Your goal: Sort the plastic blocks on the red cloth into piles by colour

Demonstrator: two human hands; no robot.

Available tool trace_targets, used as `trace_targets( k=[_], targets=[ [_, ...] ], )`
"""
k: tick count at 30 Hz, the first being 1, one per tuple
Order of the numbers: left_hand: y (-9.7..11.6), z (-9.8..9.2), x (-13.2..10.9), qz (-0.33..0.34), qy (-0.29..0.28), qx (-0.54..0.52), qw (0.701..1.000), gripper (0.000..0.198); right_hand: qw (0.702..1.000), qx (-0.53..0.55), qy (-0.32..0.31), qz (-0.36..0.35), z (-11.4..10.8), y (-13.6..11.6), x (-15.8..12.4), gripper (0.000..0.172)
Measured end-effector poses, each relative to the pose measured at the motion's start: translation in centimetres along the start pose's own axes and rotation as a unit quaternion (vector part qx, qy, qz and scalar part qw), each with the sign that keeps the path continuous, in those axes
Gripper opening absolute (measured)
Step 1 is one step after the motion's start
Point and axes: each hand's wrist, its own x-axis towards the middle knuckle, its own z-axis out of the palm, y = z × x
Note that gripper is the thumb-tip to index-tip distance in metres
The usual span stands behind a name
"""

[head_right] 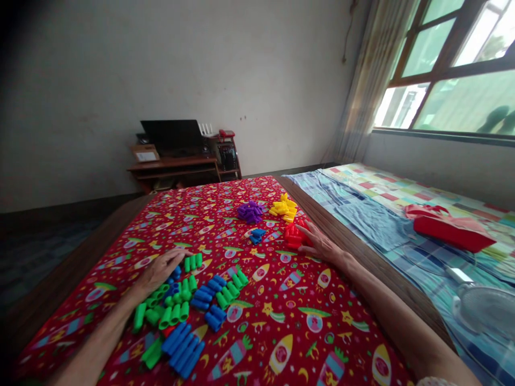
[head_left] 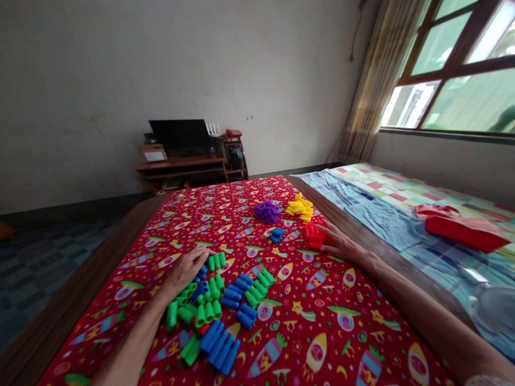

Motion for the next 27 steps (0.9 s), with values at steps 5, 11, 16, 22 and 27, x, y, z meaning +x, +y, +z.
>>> trace_targets(
  k=[5, 11, 16, 22, 27],
  targets=[
    [-0.5, 0.1, 0.0, -0.005, -0.002, -0.012, 1.000, 0.057, 0.997, -0.013, 0.069, -0.021, -0.2, 0.0, 0.3, 0.059],
    [-1.1, 0.7, -0.1, -0.003, 0.002, -0.017, 1.000, 0.055, 0.978, 0.029, 0.184, -0.092, -0.7, -7.7, 1.7, 0.040],
    [-0.5, 0.5, -0.3, -0.004, -0.013, -0.027, 1.000, 0.053, 0.957, 0.098, -0.017, -0.272, 2.0, -18.0, 3.9, 0.027],
    [0.9, -2.0, -0.6, -0.020, -0.151, -0.030, 0.988, 0.047, 0.944, 0.058, -0.109, -0.307, 5.6, -23.7, 7.2, 0.022],
    [1.2, -3.2, -1.2, -0.099, -0.161, 0.070, 0.979, 0.043, 0.941, 0.141, -0.049, -0.305, 6.0, -22.4, 8.6, 0.023]
  ],
)
